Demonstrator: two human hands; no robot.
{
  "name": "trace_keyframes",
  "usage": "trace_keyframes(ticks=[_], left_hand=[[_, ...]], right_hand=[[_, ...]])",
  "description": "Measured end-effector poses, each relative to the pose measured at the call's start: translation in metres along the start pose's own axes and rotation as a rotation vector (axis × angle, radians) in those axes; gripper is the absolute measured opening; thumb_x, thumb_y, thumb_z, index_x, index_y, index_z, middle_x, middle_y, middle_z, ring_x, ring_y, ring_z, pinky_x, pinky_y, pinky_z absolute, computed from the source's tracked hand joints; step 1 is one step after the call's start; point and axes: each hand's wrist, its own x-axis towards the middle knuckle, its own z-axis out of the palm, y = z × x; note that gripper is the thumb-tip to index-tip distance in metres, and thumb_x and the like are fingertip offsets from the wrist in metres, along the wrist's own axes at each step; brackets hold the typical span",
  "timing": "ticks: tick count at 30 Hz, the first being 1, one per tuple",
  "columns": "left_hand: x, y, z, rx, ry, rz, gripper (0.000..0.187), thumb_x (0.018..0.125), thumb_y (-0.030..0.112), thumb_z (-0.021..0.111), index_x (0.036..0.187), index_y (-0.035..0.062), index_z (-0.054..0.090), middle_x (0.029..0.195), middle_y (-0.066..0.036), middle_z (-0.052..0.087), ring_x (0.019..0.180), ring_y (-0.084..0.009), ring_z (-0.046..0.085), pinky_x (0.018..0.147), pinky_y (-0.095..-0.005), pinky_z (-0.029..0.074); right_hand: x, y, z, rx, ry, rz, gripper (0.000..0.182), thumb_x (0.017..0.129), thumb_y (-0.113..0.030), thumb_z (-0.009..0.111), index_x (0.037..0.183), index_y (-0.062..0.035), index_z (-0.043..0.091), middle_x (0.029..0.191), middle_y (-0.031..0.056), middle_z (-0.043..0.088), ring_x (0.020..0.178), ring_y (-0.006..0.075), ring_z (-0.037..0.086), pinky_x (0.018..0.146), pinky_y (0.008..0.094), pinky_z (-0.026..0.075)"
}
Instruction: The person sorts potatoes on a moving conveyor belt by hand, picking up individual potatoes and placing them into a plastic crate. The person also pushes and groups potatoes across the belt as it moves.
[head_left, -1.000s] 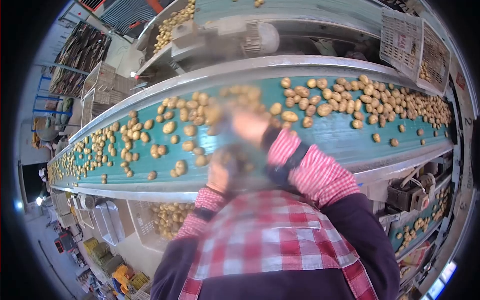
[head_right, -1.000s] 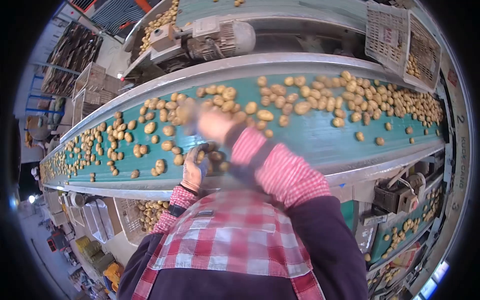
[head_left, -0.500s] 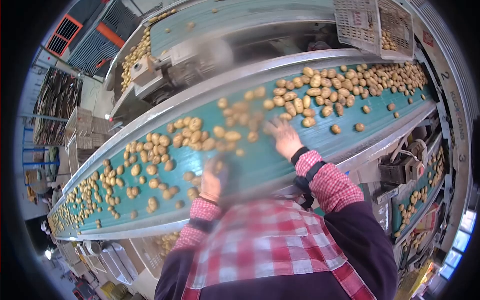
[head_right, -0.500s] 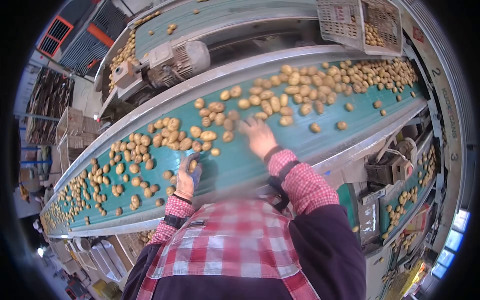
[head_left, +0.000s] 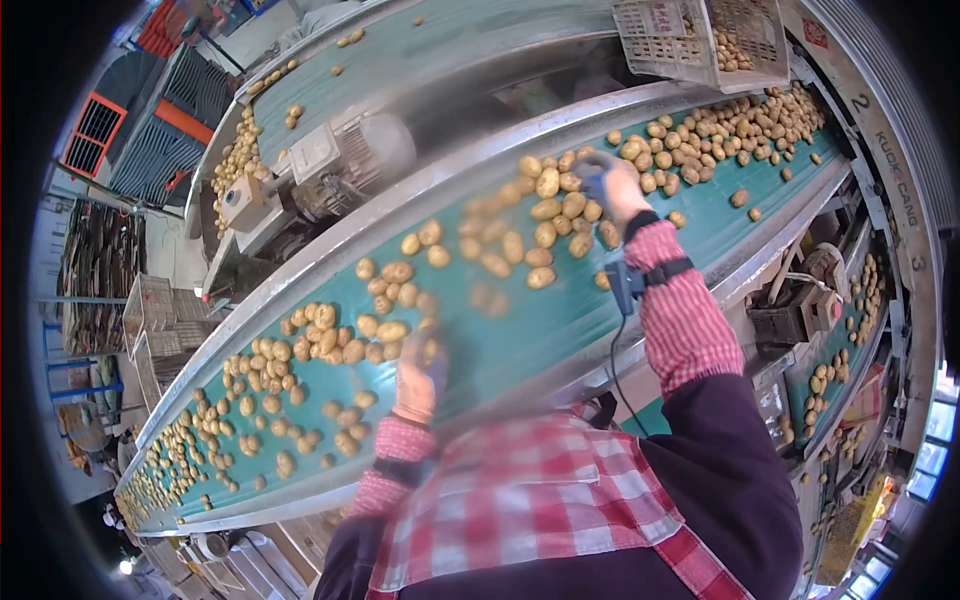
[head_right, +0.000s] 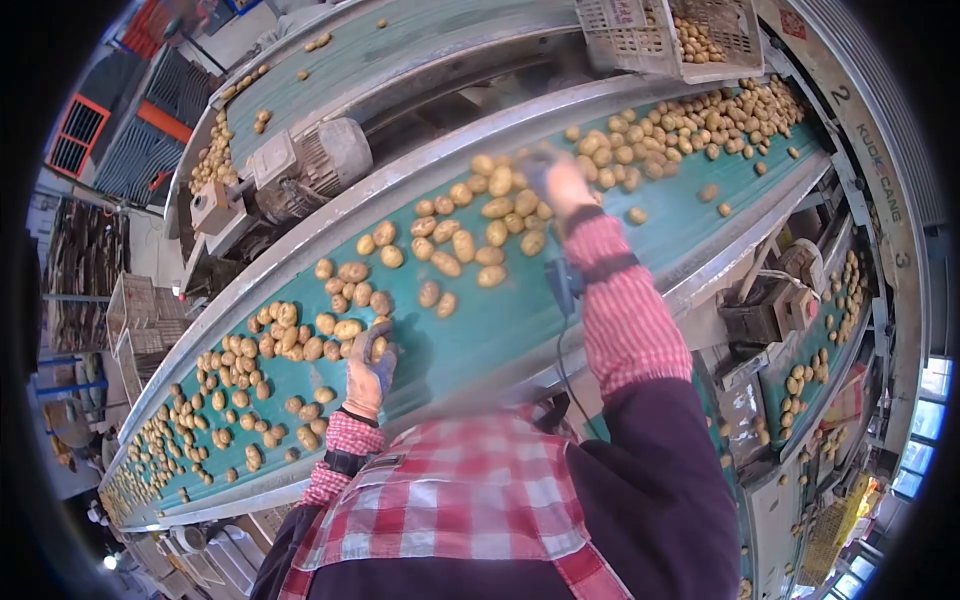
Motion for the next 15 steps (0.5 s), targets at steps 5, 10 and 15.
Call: trace_keyframes(ticks=[5, 10, 15], left_hand=[[0.012, 0.054, 0.017, 0.014, -0.048, -0.038, 0.035, 0.087, 0.0, 0.066, 0.122, 0.0003, 0.066, 0.115, -0.019, 0.068, 0.11, -0.0347, 0.064, 0.098, -0.0408, 0.049], [0.004, 0.033, 0.038, 0.017, 0.055, -0.065, 0.034, 0.088, 0.001, 0.066, 0.122, 0.0021, 0.066, 0.104, -0.009, 0.067, 0.088, -0.019, 0.065, 0.081, -0.0316, 0.053], [0.024, 0.083, 0.046, -0.332, 0.226, -0.286, 0.041, 0.099, 0.012, 0.062, 0.136, -0.003, 0.055, 0.107, -0.006, 0.065, 0.083, -0.0114, 0.061, 0.069, -0.0241, 0.05]], right_hand=[[0.027, 0.017, 0.063, -0.895, -0.083, -0.146, 0.035, 0.088, -0.024, 0.069, 0.119, -0.008, 0.069, 0.109, 0.0166, 0.072, 0.101, 0.0302, 0.071, 0.087, 0.0406, 0.056], [0.039, 0.011, 0.101, -1.078, -0.41, 0.069, 0.048, 0.086, -0.027, 0.075, 0.131, -0.0136, 0.064, 0.126, 0.0139, 0.068, 0.116, 0.0291, 0.067, 0.096, 0.038, 0.054], [0.0, 0.038, 0.066, 0.249, -0.549, -0.041, 0.063, 0.091, -0.039, 0.071, 0.144, -0.0103, 0.054, 0.129, 0.0133, 0.066, 0.117, 0.0253, 0.065, 0.097, 0.0377, 0.053]])
